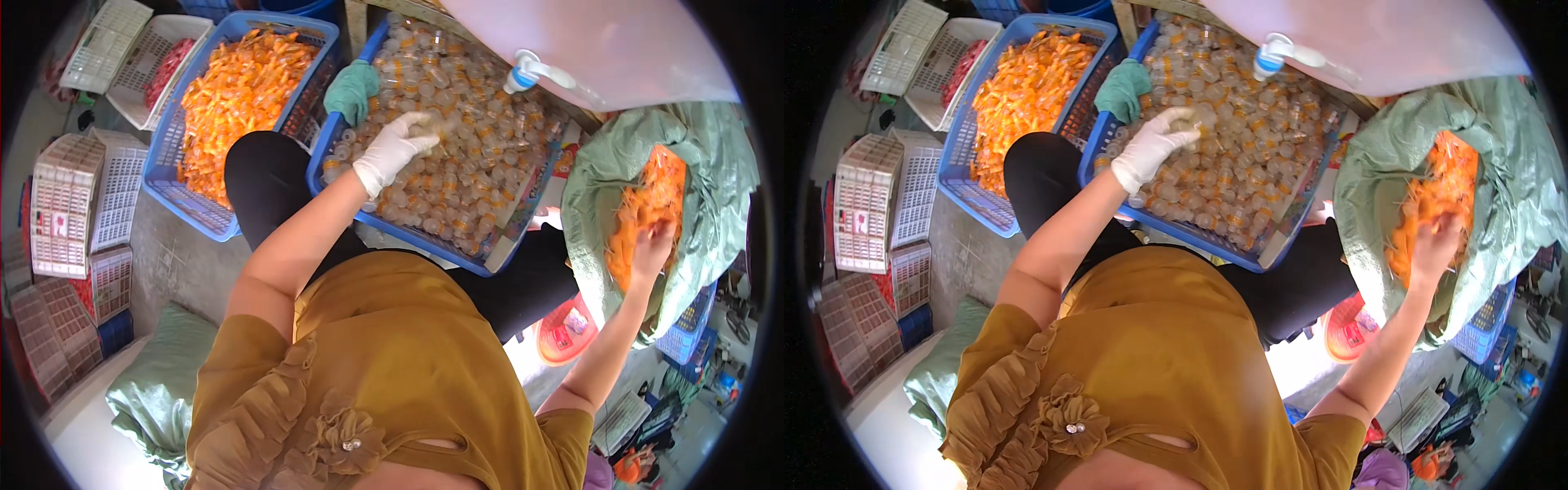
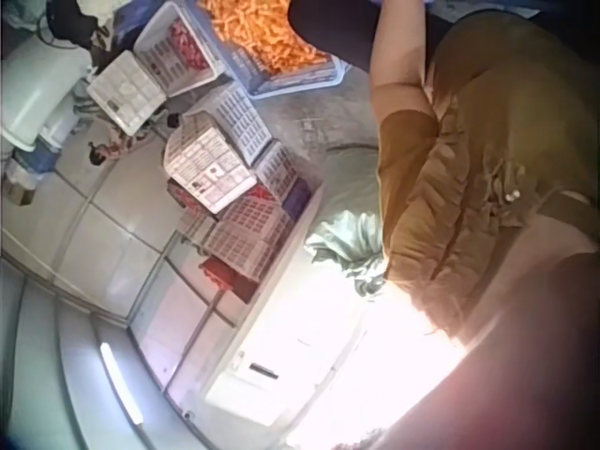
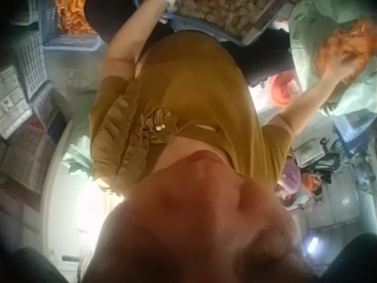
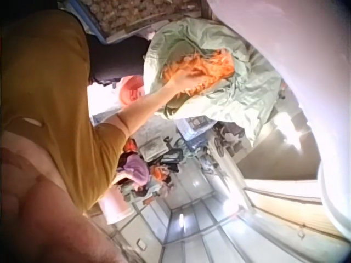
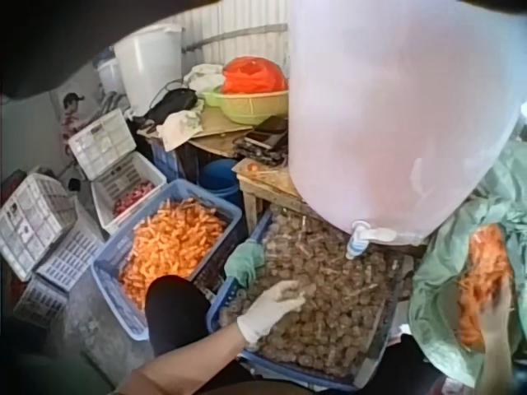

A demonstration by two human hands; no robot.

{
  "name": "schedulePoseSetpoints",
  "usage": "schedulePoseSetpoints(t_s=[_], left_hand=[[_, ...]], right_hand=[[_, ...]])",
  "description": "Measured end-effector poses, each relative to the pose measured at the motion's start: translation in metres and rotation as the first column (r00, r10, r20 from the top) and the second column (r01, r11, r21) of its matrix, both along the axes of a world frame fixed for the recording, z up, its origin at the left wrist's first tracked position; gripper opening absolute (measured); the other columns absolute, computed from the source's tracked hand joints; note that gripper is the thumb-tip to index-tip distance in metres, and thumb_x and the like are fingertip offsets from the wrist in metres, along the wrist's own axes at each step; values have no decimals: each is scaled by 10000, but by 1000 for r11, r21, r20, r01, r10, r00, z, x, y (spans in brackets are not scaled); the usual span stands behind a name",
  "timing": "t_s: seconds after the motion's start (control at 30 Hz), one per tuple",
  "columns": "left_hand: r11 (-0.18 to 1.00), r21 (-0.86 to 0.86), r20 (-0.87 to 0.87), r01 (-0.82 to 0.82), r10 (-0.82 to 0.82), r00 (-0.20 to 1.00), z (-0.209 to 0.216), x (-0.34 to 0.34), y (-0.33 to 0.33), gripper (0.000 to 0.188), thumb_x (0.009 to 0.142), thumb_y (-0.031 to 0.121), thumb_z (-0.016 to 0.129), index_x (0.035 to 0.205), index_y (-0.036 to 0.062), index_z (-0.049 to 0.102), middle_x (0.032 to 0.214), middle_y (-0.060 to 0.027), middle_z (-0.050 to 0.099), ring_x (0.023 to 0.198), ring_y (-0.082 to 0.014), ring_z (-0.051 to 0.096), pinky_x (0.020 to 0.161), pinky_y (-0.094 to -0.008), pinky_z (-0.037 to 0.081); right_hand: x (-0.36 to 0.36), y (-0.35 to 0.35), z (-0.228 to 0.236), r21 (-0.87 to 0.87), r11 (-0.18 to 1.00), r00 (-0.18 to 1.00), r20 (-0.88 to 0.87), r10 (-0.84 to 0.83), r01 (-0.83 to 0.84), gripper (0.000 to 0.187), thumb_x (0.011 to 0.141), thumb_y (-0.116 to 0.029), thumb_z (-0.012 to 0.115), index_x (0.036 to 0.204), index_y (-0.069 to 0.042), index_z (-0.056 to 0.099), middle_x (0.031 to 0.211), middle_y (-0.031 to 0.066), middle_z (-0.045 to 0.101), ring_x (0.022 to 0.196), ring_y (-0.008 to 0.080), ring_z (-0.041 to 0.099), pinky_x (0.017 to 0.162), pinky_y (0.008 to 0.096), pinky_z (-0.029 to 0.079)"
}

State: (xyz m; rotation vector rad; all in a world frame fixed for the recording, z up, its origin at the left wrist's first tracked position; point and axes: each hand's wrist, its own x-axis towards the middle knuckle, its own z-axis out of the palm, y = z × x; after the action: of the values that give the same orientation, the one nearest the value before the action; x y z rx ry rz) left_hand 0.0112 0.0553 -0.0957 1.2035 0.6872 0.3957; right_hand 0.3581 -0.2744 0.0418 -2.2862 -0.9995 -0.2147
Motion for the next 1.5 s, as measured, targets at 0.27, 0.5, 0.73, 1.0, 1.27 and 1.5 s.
schedulePoseSetpoints(t_s=[0.27, 0.5, 0.73, 1.0, 1.27, 1.5], left_hand=[[995, -62, 326, -78, 94, 941, 67, 41, -23, 391, 910, 66, 625, 1286, 6, 539, 1095, -52, 639, 937, -98, 589, 849, -236, 477], [984, -168, 433, -53, 122, 893, 57, 51, -31, 398, 926, 54, 590, 1308, -17, 501, 1156, -78, 624, 970, -130, 614, 880, -271, 481], [991, -99, 410, -95, 127, 903, 55, 55, -27, 390, 920, 7, 577, 1302, -13, 503, 1189, -83, 618, 1045, -137, 602, 928, -263, 478], [991, -73, 383, -109, 129, 915, 56, 57, -25, 390, 911, -1, 589, 1290, -26, 502, 1188, -89, 616, 1060, -133, 595, 944, -261, 479], [989, -94, 373, -112, 139, 917, 60, 58, -27, 421, 905, 23, 614, 1305, -24, 493, 1183, -87, 617, 1055, -131, 596, 921, -253, 485], [982, -90, 292, -163, 183, 939, 50, 56, -30, 368, 871, 89, 685, 1187, -22, 531, 1006, -90, 661, 854, -98, 602, 773, -228, 492]], right_hand=[[-150, 157, 72, 517, 763, 784, -249, 568, -388, 289, 838, 14, 682, 1121, -9, 628, 993, 47, 669, 908, 112, 612, 854, 259, 462], [-156, 227, 87, 511, 661, 685, -178, 707, -549, 324, 843, -30, 691, 1158, 4, 623, 1059, 65, 670, 1005, 137, 608, 908, 283, 466], [-158, 233, 50, 569, 709, 615, -398, 681, -416, 247, 837, -81, 721, 1070, -13, 678, 1000, 40, 698, 947, 102, 624, 881, 251, 471], [-160, 235, 35, 729, 629, 494, -456, 740, -269, 271, 856, -56, 698, 1115, 6, 650, 1007, 89, 698, 959, 136, 644, 922, 271, 465], [-153, 227, 35, 690, 650, 530, -439, 725, -318, 327, 847, -21, 682, 1161, 29, 608, 1120, 127, 665, 1103, 195, 605, 1017, 336, 417], [-178, 197, 56, 316, 584, 622, 24, 783, -748, 334, 761, 78, 689, 1079, -18, 649, 1058, 78, 661, 937, 191, 644, 866, 292, 493]])
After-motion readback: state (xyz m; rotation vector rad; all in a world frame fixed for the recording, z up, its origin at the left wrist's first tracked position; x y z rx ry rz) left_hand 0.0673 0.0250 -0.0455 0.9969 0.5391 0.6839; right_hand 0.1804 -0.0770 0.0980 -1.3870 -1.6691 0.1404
